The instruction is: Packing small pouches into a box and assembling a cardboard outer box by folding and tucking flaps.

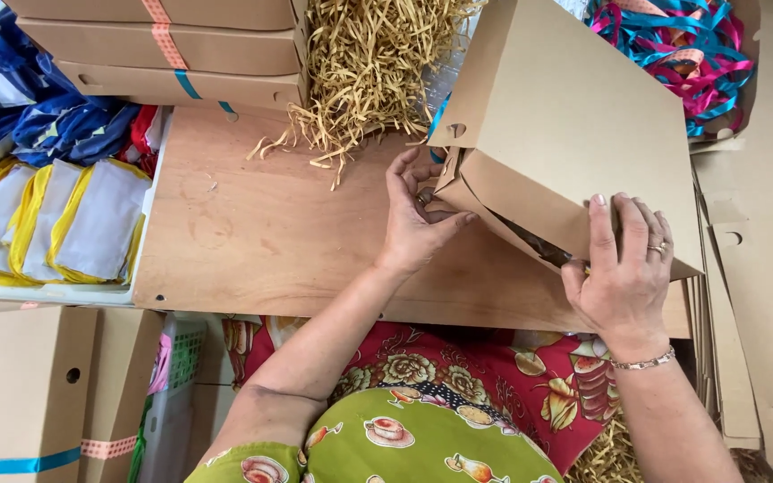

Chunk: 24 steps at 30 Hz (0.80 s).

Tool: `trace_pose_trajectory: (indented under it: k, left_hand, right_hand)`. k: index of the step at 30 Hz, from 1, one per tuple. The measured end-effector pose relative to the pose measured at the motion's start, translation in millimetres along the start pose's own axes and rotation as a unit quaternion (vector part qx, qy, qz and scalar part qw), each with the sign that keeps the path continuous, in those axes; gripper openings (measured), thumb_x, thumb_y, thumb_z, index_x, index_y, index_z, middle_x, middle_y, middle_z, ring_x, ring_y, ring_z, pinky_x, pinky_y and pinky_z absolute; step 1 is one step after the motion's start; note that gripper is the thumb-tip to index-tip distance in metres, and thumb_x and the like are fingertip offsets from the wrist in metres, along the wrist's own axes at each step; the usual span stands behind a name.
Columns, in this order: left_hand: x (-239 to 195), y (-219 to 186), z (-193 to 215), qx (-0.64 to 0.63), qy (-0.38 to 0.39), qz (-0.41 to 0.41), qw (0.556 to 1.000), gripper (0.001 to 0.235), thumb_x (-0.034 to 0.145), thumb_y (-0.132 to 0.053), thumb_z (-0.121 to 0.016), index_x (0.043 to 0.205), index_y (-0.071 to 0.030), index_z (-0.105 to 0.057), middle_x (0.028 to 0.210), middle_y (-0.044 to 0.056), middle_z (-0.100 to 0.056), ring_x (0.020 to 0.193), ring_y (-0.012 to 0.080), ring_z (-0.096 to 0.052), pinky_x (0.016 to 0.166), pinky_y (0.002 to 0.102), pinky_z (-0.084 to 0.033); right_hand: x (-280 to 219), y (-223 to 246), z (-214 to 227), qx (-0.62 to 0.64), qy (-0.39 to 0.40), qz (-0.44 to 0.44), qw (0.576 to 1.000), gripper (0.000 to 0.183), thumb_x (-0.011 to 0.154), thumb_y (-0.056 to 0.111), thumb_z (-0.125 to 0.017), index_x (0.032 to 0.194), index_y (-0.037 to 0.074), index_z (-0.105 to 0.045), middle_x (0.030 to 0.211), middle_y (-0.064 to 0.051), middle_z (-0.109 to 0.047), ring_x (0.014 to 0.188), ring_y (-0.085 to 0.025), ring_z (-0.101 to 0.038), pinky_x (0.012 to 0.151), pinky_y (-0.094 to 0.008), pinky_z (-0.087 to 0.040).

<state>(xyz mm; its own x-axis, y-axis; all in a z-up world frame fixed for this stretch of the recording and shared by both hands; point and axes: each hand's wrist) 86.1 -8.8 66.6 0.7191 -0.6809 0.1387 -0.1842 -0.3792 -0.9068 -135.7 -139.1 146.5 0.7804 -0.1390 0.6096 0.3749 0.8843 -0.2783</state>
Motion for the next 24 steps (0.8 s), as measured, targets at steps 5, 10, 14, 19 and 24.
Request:
trace_pose_trajectory:
  k: [5, 10, 14, 19, 24]
  left_hand:
    - [-2.8, -0.9, -14.1, 0.01, -0.029, -0.004, 1.0, 0.091, 0.07, -0.008, -0.089, 0.141, -0.012, -0.031, 0.137, 0.018, -0.048, 0.093, 0.017, -0.065, 0.074, 0.028, -0.065]
    - [-7.3, 0.6, -16.2, 0.05, -0.021, -0.026, 0.998, 0.074, 0.075, -0.008, -0.088, 0.132, -0.011, -0.04, 0.14, 0.008, -0.046, 0.1, 0.0136, -0.061, 0.077, 0.027, -0.068]
    - [-7.1, -4.7, -14.5, 0.108, -0.009, -0.086, 0.99, 0.075, 0.078, -0.007, -0.088, 0.139, -0.01, -0.046, 0.135, 0.011, -0.044, 0.095, 0.0135, -0.064, 0.078, 0.026, -0.07]
    - [-4.9, -4.5, -14.4, 0.158, -0.005, -0.124, 0.98, 0.067, 0.08, -0.014, -0.088, 0.139, -0.012, -0.057, 0.129, 0.011, -0.046, 0.117, 0.0135, -0.058, 0.077, 0.024, -0.071]
    - [-4.6, -7.8, -18.2, 0.175, -0.006, -0.131, 0.976, 0.064, 0.079, -0.012, -0.088, 0.136, -0.016, -0.059, 0.126, 0.01, -0.046, 0.123, 0.0218, -0.066, 0.076, 0.022, -0.071]
  right_hand:
    - [-4.2, 0.7, 0.8, 0.068, -0.025, -0.028, 0.997, 0.057, 0.107, 0.028, -0.041, 0.144, -0.011, -0.06, 0.135, -0.035, -0.061, 0.121, -0.05, -0.062, 0.108, -0.061, -0.047]
    - [-2.9, -5.2, 5.6, 0.133, -0.048, -0.06, 0.988, 0.06, 0.111, 0.03, -0.036, 0.148, -0.014, -0.054, 0.137, -0.036, -0.06, 0.121, -0.052, -0.059, 0.106, -0.06, -0.044]
    - [-1.4, -3.1, 6.7, 0.146, -0.052, -0.056, 0.986, 0.061, 0.112, 0.032, -0.037, 0.146, -0.015, -0.055, 0.133, -0.038, -0.06, 0.12, -0.052, -0.059, 0.104, -0.059, -0.046]
    - [-2.7, 3.4, 6.2, 0.107, -0.032, -0.046, 0.993, 0.056, 0.11, 0.03, -0.044, 0.142, -0.014, -0.056, 0.136, -0.037, -0.058, 0.122, -0.052, -0.059, 0.109, -0.061, -0.044]
    - [-4.5, 3.3, 2.4, 0.103, -0.046, -0.028, 0.993, 0.053, 0.109, 0.03, -0.052, 0.14, -0.013, -0.057, 0.133, -0.037, -0.061, 0.12, -0.051, -0.063, 0.11, -0.06, -0.046]
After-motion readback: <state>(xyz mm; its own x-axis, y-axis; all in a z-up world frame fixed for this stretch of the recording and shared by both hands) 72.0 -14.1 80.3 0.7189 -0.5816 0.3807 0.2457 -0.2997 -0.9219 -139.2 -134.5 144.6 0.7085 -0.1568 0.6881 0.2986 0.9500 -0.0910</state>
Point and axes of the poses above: each hand's wrist, its own x-axis towards the middle knuckle, its own z-axis out of the back of the hand, y = z × x
